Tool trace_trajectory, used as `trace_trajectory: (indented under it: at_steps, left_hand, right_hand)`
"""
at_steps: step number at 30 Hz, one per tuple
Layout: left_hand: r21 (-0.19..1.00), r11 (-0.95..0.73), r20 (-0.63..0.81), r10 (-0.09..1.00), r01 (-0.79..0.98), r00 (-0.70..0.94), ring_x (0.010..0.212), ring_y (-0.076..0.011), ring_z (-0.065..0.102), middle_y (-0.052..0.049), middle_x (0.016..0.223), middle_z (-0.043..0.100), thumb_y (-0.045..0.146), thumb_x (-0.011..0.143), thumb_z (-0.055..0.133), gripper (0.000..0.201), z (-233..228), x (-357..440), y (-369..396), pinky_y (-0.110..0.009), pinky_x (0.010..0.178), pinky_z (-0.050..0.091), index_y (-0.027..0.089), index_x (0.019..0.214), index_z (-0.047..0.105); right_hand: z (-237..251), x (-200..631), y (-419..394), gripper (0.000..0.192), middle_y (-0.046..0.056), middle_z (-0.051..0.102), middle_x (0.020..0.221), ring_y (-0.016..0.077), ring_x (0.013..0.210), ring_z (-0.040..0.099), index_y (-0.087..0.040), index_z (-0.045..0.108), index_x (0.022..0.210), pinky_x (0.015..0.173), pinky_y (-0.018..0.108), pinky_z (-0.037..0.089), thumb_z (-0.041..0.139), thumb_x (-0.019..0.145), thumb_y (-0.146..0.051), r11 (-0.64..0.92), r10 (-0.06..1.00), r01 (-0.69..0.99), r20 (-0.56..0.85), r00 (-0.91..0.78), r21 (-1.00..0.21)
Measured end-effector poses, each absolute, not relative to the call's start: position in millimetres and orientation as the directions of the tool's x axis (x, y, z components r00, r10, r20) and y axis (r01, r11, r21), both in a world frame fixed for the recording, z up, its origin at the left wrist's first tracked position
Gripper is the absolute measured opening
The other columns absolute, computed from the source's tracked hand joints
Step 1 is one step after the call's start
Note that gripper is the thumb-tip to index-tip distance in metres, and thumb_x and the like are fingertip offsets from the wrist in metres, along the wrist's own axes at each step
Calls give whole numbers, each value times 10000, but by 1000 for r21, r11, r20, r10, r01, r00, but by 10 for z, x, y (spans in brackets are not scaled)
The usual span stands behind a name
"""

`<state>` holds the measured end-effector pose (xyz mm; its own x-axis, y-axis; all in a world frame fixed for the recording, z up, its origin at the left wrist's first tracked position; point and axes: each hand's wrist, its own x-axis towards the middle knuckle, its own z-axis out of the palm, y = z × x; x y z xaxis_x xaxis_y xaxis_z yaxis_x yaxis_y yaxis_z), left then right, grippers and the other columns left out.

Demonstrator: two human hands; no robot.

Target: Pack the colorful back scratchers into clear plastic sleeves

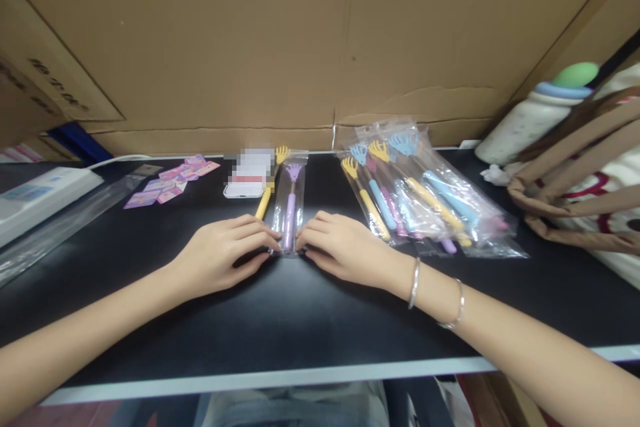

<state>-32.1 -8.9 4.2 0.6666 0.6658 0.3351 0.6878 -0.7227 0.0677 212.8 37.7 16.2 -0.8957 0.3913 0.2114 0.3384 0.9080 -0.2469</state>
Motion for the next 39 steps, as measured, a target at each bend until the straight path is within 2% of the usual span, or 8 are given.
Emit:
trace_trajectory:
  at_steps: [7, 16, 23, 27, 30, 34, 39]
  left_hand:
    - [35, -729, 400, 637, 683, 659, 928, -173, 602, -36, 987, 671, 262, 930, 449, 223, 43, -307, -103, -279, 766, 498, 207, 1078, 607]
    - [-3, -720, 387, 639, 694, 665, 944, -197, 596, -46, 1003, 664, 297, 910, 488, 259, 31, -315, -120, -300, 765, 507, 207, 1130, 589]
    - [-29, -723, 371, 634, 690, 679, 887, -183, 589, -37, 939, 649, 339, 880, 530, 259, 68, -306, -138, -275, 731, 487, 234, 1104, 610]
    - [-82, -724, 389, 609, 685, 691, 823, -172, 585, -25, 872, 644, 374, 882, 536, 218, 81, -312, -131, -261, 682, 469, 237, 1019, 635]
    - [-131, -747, 384, 568, 652, 728, 834, -167, 593, -24, 877, 657, 351, 903, 513, 199, 76, -318, -127, -257, 708, 466, 223, 1008, 624]
    - [-147, -754, 379, 555, 641, 740, 810, -162, 614, -16, 848, 665, 302, 904, 498, 167, 77, -308, -141, -256, 702, 459, 205, 996, 597]
    - [-136, -740, 435, 553, 659, 711, 730, -165, 632, -7, 774, 660, 251, 879, 476, 167, 78, -287, -150, -261, 638, 455, 187, 999, 573]
  right_hand:
    - [145, 2115, 370, 242, 72, 653, 1036, 195, 940, 538, -169, 598, 1105, 841, 352, 461, 439, 924, -151, 923, 370, 327, 242, -897, -203]
    - [158, 2117, 345, 281, 73, 675, 1070, 202, 945, 535, -163, 605, 1144, 841, 360, 464, 435, 919, -160, 941, 326, 292, 238, -915, -168]
    - [164, 2083, 281, 283, 66, 691, 1057, 193, 941, 545, -182, 628, 1124, 834, 346, 465, 428, 924, -168, 960, 275, 254, 237, -932, -115]
    - [148, 2065, 254, 275, 60, 704, 1031, 180, 927, 560, -198, 650, 1071, 817, 327, 467, 412, 938, -165, 973, 229, 219, 267, -936, -66]
    - [146, 2064, 238, 272, 56, 712, 1003, 182, 905, 571, -194, 657, 1039, 794, 318, 469, 407, 939, -159, 975, 222, 219, 283, -933, -44]
    - [163, 2075, 221, 267, 62, 689, 1003, 173, 926, 573, -183, 637, 1093, 802, 293, 482, 457, 903, -128, 962, 266, 232, 292, -919, -148]
    - [185, 2098, 224, 282, 74, 620, 965, 156, 864, 584, -197, 611, 1138, 772, 282, 508, 471, 899, -148, 904, 405, 305, 373, -835, -298]
